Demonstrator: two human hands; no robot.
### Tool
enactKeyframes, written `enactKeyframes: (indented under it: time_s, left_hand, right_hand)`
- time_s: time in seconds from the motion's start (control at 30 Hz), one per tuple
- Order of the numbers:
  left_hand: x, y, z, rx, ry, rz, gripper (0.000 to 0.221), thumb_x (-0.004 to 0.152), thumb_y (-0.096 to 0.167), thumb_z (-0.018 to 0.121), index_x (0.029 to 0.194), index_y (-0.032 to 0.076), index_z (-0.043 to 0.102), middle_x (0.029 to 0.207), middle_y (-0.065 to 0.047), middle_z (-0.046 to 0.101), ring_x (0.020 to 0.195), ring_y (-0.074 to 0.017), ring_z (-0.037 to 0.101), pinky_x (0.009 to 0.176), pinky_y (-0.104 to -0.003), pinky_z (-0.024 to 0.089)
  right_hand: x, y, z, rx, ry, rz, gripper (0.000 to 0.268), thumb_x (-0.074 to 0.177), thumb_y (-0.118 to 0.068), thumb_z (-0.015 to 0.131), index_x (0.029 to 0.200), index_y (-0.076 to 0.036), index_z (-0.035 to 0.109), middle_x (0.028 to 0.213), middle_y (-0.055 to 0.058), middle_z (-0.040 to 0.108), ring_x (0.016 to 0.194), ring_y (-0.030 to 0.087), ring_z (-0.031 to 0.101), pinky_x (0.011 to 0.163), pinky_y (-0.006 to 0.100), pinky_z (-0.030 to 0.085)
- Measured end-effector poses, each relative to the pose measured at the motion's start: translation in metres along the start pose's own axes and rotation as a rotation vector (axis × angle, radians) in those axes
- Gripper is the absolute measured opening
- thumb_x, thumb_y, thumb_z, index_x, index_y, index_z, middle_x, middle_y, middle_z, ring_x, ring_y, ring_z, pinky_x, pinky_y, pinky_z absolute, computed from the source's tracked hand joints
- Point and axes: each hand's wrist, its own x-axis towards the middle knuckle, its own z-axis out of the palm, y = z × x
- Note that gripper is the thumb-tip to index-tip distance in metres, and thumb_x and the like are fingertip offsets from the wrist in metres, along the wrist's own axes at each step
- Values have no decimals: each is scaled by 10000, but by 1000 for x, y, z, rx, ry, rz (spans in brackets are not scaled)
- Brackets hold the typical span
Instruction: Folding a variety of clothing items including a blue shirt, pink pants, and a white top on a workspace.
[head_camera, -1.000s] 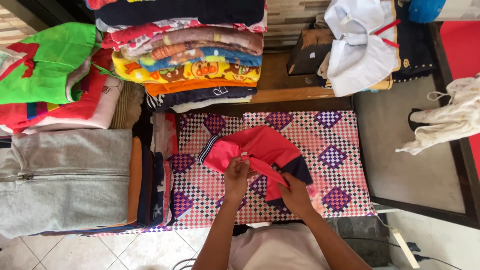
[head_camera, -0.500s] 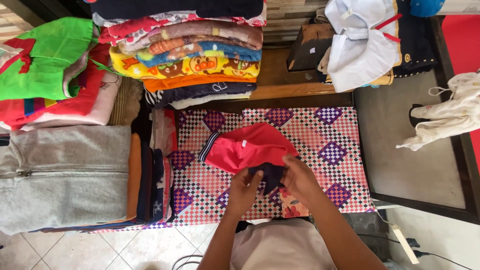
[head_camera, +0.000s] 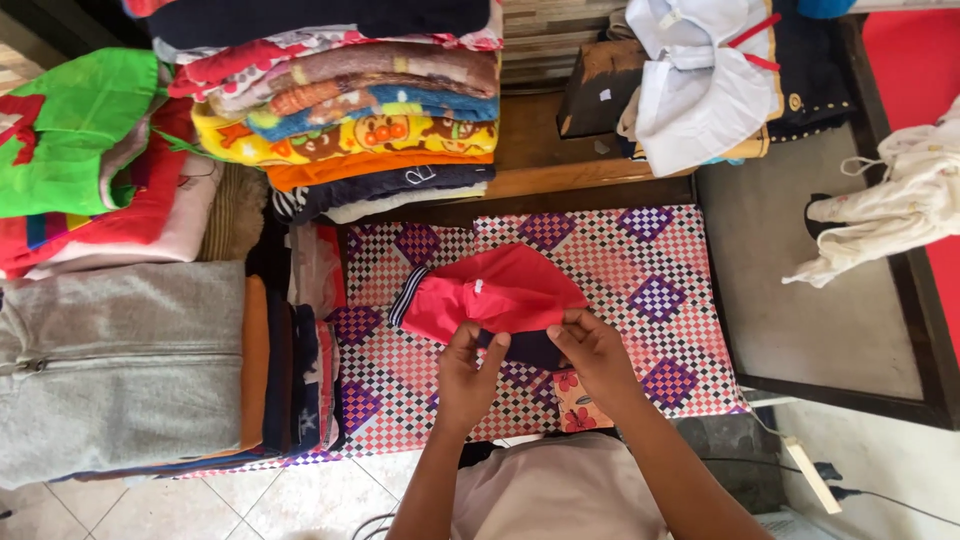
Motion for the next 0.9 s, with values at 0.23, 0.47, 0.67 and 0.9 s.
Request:
enactKeyframes:
  time_s: [0.23, 0.47, 0.67, 0.9]
  left_hand:
    - [0, -4, 2, 105, 44, -136, 341, 905, 47, 772, 1073, 89, 478, 686, -71, 637, 617, -140, 616, 576, -262, 494]
    - [2, 43, 4, 376, -31, 63, 198, 848, 61, 814, 1034, 124, 791, 753, -81, 792, 644, -163, 753, 568, -253, 605]
    - [5, 43, -2, 378, -28, 81, 247, 870, 13, 761, 1069, 135, 841, 610, -76, 709, 490, -99, 545, 468, -219, 495]
    - [7, 45, -11, 182, -69, -53, 366, 872, -72, 682, 1168, 101, 810, 466, -49, 542, 466, -62, 429, 439, -200, 363]
  right_hand:
    - [-4, -12, 8, -5, 69, -128, 231, 943, -73, 727, 1139, 17, 645, 858, 131, 745, 693, 126, 676, 632, 248, 566]
    - [-12, -30, 12, -156, 19, -234, 189, 896, -7, 751, 1082, 24, 754, 795, 158, 717, 694, 143, 702, 629, 263, 579]
    - [-17, -46, 17, -212, 30, -243, 249, 844, 32, 780, 1093, 43, 779, 712, 150, 675, 584, 121, 620, 505, 234, 517]
    - [-13, -60, 23, -266, -2, -276, 326, 851, 67, 713, 1171, 30, 763, 560, 104, 584, 513, 73, 499, 455, 190, 388]
